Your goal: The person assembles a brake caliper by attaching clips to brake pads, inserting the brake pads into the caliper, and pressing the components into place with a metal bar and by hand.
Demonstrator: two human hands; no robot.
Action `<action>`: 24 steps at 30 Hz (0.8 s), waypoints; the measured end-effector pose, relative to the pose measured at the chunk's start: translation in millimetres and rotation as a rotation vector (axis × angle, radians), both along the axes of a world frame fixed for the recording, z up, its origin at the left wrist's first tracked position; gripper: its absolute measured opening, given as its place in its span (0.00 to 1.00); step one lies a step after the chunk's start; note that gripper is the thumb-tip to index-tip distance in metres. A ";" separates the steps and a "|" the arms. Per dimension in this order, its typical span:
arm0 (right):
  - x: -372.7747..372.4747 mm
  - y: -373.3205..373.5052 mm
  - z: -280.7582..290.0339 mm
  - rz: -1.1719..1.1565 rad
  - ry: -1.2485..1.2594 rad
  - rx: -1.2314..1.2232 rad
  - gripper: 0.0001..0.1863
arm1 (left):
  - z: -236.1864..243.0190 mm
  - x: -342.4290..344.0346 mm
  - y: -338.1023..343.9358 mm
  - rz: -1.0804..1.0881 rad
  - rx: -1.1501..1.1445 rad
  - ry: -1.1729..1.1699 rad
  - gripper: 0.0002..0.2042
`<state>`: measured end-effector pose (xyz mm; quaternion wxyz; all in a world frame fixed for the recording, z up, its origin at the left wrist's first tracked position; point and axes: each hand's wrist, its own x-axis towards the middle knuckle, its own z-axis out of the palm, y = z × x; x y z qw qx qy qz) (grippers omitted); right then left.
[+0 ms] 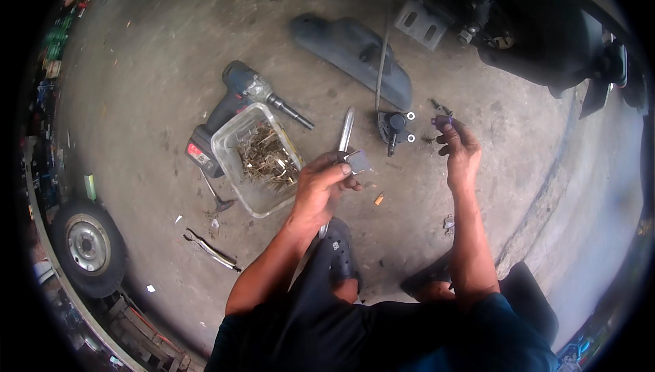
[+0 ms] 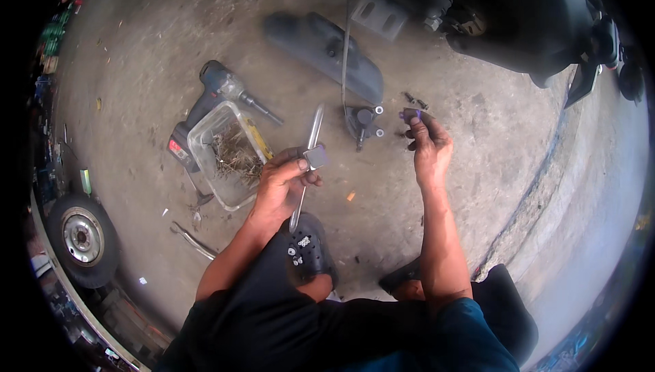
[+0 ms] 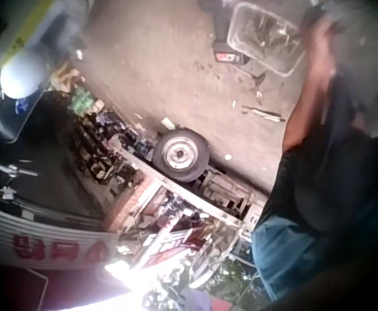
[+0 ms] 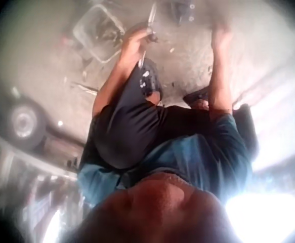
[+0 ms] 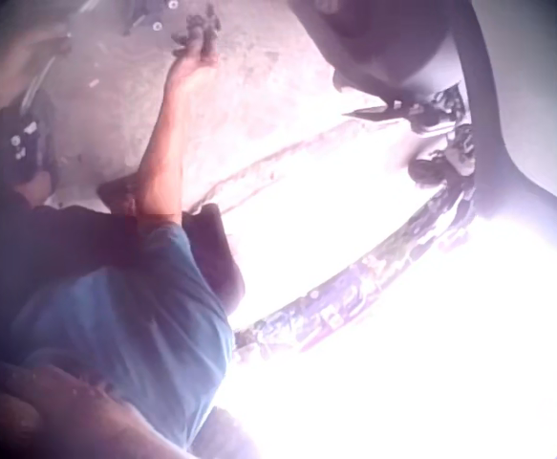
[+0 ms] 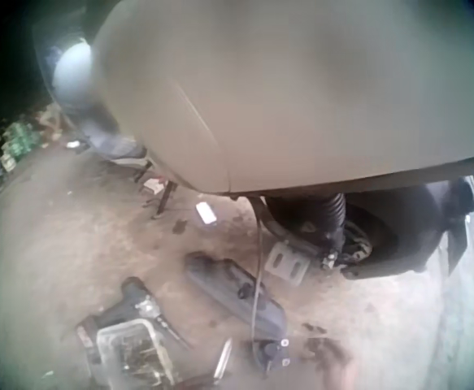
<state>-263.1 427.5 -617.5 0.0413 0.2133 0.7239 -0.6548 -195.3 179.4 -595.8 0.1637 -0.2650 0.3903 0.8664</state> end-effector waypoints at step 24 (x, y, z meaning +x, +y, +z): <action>15.5 -70.8 52.0 0.311 -0.001 -0.367 0.15 | 34.3 -15.2 -7.5 0.030 -0.181 -0.085 0.09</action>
